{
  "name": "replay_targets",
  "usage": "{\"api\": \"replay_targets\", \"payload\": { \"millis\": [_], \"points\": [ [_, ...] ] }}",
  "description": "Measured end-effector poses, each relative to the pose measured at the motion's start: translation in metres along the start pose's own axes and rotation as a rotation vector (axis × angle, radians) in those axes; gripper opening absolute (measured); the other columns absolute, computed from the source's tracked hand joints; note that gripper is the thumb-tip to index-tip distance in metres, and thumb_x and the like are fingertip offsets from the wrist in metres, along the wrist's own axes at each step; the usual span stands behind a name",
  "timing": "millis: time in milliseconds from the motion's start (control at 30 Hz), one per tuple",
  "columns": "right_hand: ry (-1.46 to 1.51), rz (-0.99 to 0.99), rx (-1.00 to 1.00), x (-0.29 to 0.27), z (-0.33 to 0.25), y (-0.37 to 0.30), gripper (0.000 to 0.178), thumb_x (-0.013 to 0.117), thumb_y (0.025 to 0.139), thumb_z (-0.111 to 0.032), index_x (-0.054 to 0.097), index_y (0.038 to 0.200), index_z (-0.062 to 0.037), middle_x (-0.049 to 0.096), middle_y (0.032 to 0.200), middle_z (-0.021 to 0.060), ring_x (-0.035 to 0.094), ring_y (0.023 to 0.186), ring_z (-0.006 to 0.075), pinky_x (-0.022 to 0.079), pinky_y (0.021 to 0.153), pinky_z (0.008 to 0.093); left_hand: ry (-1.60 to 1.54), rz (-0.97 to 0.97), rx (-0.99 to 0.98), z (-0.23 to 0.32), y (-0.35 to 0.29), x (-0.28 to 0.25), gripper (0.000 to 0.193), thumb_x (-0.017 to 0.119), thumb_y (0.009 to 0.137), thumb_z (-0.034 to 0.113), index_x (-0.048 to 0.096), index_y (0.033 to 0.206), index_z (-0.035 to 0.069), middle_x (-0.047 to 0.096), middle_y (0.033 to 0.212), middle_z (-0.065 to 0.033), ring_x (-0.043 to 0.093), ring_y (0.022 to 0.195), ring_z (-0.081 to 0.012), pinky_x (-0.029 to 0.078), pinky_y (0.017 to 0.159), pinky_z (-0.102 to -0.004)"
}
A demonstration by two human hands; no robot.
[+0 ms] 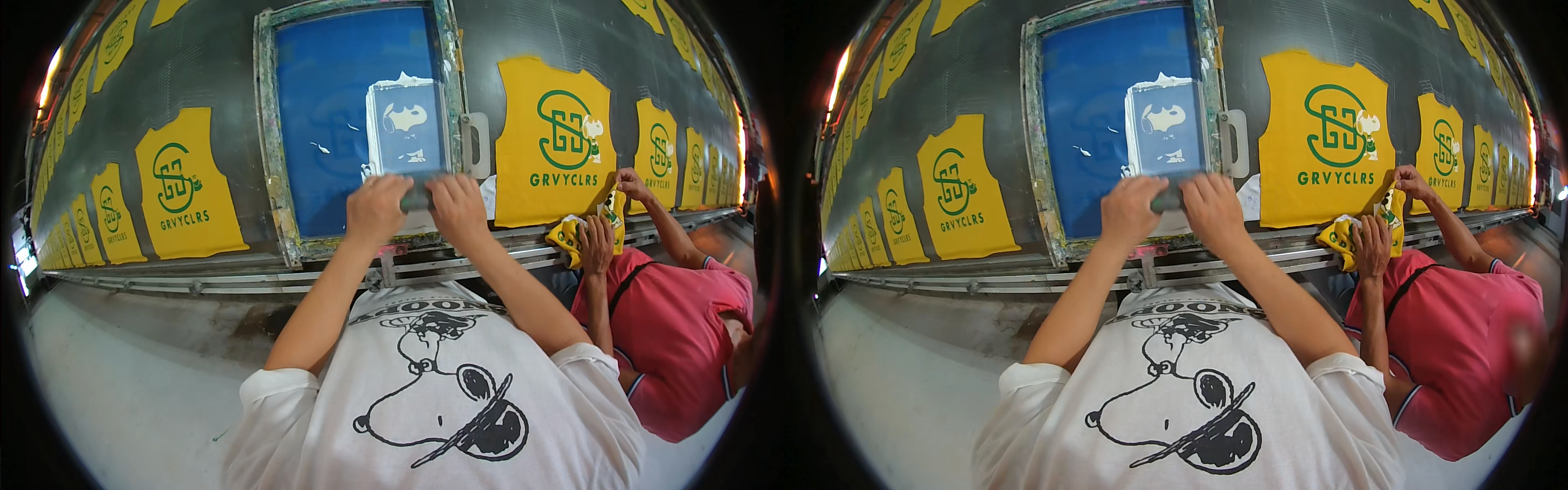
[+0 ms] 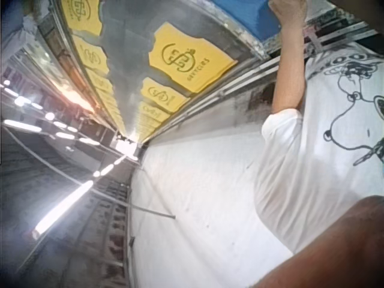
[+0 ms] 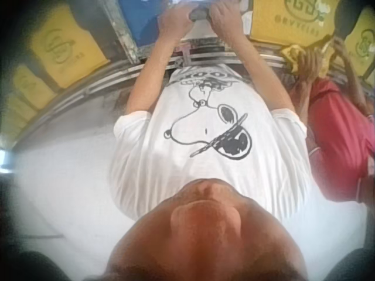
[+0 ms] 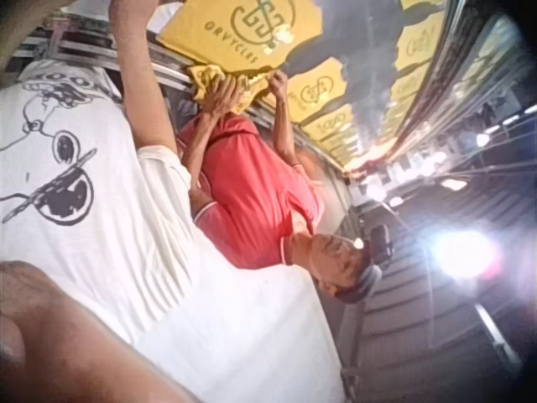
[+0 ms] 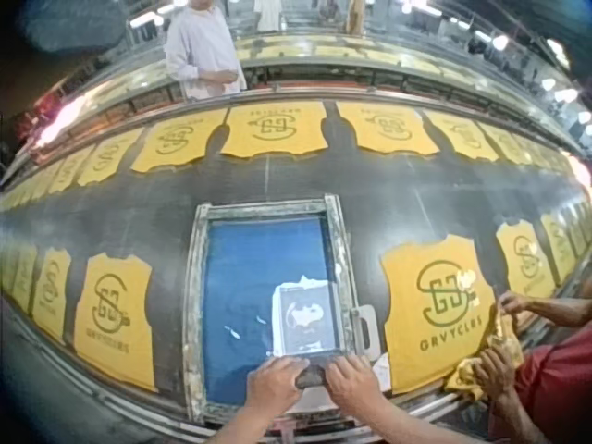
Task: The person performs screen printing on yellow t-shirts using a squeegee and a screen printing frame. They repeatedly pull white ink across the screen to transfer a design onto the shirts laid out on a conveyor belt.
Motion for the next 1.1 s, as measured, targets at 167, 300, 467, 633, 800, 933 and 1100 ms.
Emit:
{"api": "replay_targets", "payload": {
  "millis": [167, 300, 467, 633, 800, 933, 1100],
  "points": [
    [0.203, 0.135, 0.144, -0.036, 0.018, 0.012, 0.029, 0.074, 0.087, -0.023, 0.065, 0.106, -0.0031, 0.064, 0.099, 0.0120, 0.060, 0.096, 0.0345, 0.046, 0.082, 0.0443, 0.013, -0.362, -0.016, 0.004, 0.030, -0.027, 0.017, 0.078, 0.076, 0.023, 0.080, 0.093, 0.021, 0.072, 0.089, -0.0061, 0.071, 0.083, -0.0306, 0.056, 0.069, -0.0447],
    [0.152, 0.418, 0.538, -0.028, 0.091, 0.041, 0.035, 0.070, 0.093, -0.024, 0.065, 0.116, 0.0011, 0.068, 0.092, 0.0139, 0.064, 0.084, 0.0307, 0.050, 0.078, 0.0410, 0.067, -0.364, -0.053, -0.008, 0.106, -0.044, 0.015, 0.080, 0.076, 0.032, 0.081, 0.089, 0.024, 0.073, 0.080, -0.0086, 0.071, 0.078, -0.0336, 0.055, 0.068, -0.0485],
    [0.647, 0.401, 0.883, 0.021, 0.123, 0.033, 0.037, 0.065, 0.096, -0.025, 0.065, 0.122, 0.0022, 0.070, 0.085, 0.0116, 0.065, 0.074, 0.0177, 0.051, 0.070, 0.0311, 0.052, -0.283, -0.075, -0.031, 0.162, -0.044, 0.022, 0.078, 0.077, 0.026, 0.079, 0.099, 0.021, 0.072, 0.098, -0.0083, 0.069, 0.092, -0.0331, 0.055, 0.079, -0.0443],
    [0.627, 0.427, 0.863, 0.007, 0.111, 0.036, 0.037, 0.065, 0.096, -0.024, 0.065, 0.123, 0.0005, 0.068, 0.082, 0.0082, 0.062, 0.073, 0.0146, 0.049, 0.069, 0.0311, 0.039, -0.106, 0.146, -0.031, 0.113, -0.027, 0.043, 0.073, 0.073, 0.010, 0.074, 0.115, 0.017, 0.067, 0.110, -0.0094, 0.064, 0.102, -0.0347, 0.054, 0.089, -0.0453],
    [0.569, 0.415, 0.758, 0.004, 0.118, 0.035, 0.040, 0.067, 0.096, -0.026, 0.064, 0.126, -0.0002, 0.060, 0.077, 0.0049, 0.053, 0.066, 0.0132, 0.045, 0.062, 0.0318, 0.077, -0.027, 0.249, 0.000, -0.014, -0.015, 0.056, 0.070, 0.068, 0.000, 0.070, 0.122, 0.017, 0.064, 0.118, -0.0073, 0.061, 0.113, -0.0267, 0.045, 0.088, -0.0430],
    [0.733, 0.528, 0.701, -0.038, 0.063, 0.058, 0.035, 0.065, 0.099, -0.024, 0.063, 0.127, -0.0028, 0.053, 0.073, -0.0020, 0.044, 0.063, 0.0074, 0.037, 0.058, 0.0268, 0.008, -0.083, 0.172, 0.022, -0.075, -0.040, 0.067, 0.070, 0.066, -0.003, 0.065, 0.130, 0.013, 0.058, 0.134, -0.0095, 0.050, 0.133, -0.0295, 0.039, 0.108, -0.0443],
    [0.711, 0.498, 0.676, -0.006, -0.009, 0.095, 0.031, 0.064, 0.100, -0.021, 0.064, 0.126, -0.0033, 0.049, 0.068, -0.0060, 0.041, 0.060, 0.0048, 0.034, 0.055, 0.0252, -0.049, -0.100, 0.116, -0.042, -0.091, -0.101, 0.066, 0.070, 0.067, -0.003, 0.065, 0.130, 0.016, 0.061, 0.133, -0.0072, 0.054, 0.131, -0.0274, 0.038, 0.110, -0.0454]
  ]
}}
Point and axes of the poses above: each hand's wrist, its own y-axis towards the middle knuckle, its own x-axis out of the palm, z = x × y, the point moved 5 cm from there along y, towards the middle knuckle
